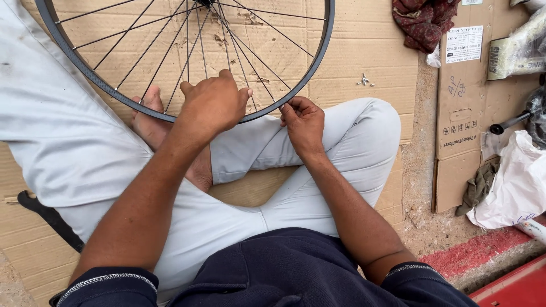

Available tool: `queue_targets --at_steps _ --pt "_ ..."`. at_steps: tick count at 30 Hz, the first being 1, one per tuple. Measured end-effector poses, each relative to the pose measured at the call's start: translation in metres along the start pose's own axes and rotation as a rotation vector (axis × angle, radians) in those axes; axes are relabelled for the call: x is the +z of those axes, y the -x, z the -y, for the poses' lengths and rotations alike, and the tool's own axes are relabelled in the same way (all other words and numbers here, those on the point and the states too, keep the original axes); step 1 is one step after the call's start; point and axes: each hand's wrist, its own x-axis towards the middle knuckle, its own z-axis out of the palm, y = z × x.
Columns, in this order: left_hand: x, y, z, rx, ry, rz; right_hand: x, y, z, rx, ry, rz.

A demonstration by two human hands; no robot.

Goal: The person assembles a bicycle wheel by hand, threading spokes through the hub and rim. They pick up nipples from the cardboard and screw them onto the ends of the spokes to secure the wheel together.

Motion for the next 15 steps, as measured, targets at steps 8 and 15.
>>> queue_targets --at_steps 8,15 --pt "0.045 -0.047 0.014 0.013 0.663 0.181 -0.009 -0.019 0.013 0.154 -0.106 -0.140" --pt "0.071 -0.084 -0.023 0.072 1.075 0.197 -0.036 -0.003 0.029 0.068 -0.097 -0.140"
